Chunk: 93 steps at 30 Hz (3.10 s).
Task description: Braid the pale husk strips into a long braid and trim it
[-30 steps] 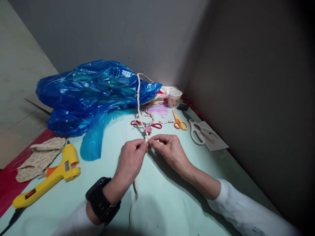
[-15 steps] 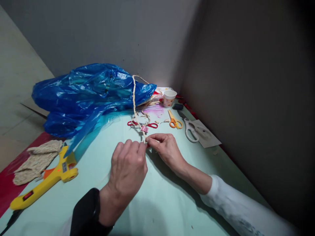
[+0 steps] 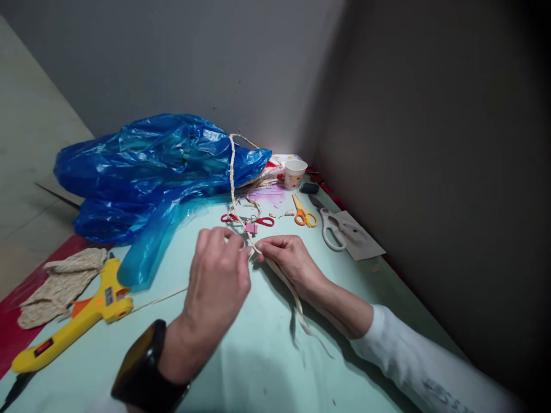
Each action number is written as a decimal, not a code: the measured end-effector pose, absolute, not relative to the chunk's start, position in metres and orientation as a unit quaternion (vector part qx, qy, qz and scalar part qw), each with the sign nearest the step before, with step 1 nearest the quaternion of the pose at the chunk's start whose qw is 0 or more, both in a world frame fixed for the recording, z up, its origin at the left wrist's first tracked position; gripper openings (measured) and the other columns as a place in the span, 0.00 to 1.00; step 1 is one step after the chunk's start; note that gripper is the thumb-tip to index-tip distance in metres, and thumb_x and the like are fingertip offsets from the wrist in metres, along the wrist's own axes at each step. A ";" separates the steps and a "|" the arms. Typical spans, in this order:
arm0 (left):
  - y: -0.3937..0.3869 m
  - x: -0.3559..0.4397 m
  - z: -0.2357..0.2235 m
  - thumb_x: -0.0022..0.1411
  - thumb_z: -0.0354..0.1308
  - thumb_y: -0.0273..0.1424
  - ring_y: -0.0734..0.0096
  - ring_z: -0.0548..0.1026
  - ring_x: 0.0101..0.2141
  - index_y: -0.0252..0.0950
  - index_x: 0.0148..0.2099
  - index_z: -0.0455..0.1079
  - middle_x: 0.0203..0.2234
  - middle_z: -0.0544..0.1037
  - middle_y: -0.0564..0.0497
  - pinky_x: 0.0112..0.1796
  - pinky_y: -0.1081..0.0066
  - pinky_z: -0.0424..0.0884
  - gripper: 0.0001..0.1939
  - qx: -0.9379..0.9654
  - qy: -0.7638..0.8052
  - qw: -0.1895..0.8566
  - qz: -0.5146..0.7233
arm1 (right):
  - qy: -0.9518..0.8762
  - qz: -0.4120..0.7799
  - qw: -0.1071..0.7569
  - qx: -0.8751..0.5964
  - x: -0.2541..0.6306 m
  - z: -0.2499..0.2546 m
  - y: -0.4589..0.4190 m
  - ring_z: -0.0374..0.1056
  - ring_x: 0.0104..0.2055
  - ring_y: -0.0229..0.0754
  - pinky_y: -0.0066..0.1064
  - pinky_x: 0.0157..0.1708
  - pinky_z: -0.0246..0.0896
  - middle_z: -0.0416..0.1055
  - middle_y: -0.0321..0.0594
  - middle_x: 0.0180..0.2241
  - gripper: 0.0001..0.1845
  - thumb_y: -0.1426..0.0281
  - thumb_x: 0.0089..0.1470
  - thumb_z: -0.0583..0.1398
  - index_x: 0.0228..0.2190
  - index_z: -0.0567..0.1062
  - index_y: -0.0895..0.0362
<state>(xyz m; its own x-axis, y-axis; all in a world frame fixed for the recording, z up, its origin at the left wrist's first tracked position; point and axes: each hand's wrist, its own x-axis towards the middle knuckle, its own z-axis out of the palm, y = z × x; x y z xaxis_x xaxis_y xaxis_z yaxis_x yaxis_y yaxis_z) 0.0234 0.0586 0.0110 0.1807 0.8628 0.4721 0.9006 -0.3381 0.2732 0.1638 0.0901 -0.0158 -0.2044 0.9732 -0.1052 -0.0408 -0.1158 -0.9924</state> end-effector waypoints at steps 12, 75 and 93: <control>0.095 0.024 -0.003 0.55 0.54 0.29 0.83 0.51 0.16 0.33 0.28 0.65 0.17 0.59 0.58 0.18 0.76 0.43 0.05 -0.506 -0.496 -0.629 -0.320 | -0.566 0.531 0.422 -0.468 0.168 -0.023 0.095 0.58 0.23 0.33 0.26 0.26 0.50 0.69 0.37 0.21 0.16 0.62 0.53 0.57 0.20 0.72 0.60; 0.080 0.020 -0.011 0.60 0.54 0.33 0.81 0.46 0.19 0.31 0.31 0.71 0.17 0.54 0.60 0.20 0.74 0.40 0.10 -0.427 -0.465 -0.664 -0.401 | -0.866 -0.126 0.328 -0.355 0.159 -0.019 0.050 0.58 0.27 0.42 0.34 0.23 0.48 0.68 0.42 0.23 0.13 0.82 0.54 0.53 0.26 0.75 0.63; 0.074 0.014 -0.017 0.57 0.57 0.36 0.82 0.49 0.17 0.34 0.34 0.70 0.17 0.61 0.59 0.19 0.77 0.43 0.09 -0.384 -0.532 -0.651 -0.383 | -0.736 0.452 0.217 -0.454 0.167 0.005 0.097 0.65 0.28 0.35 0.27 0.29 0.53 0.74 0.35 0.27 0.08 0.70 0.59 0.54 0.32 0.72 0.58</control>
<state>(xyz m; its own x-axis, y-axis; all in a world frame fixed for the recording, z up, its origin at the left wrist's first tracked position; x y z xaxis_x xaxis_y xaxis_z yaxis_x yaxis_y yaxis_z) 0.0141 0.0738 -0.0167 0.1415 0.9064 -0.3981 -0.0904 0.4123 0.9066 0.1672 0.0966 0.0052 -0.4928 0.8653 -0.0915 0.4726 0.1779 -0.8631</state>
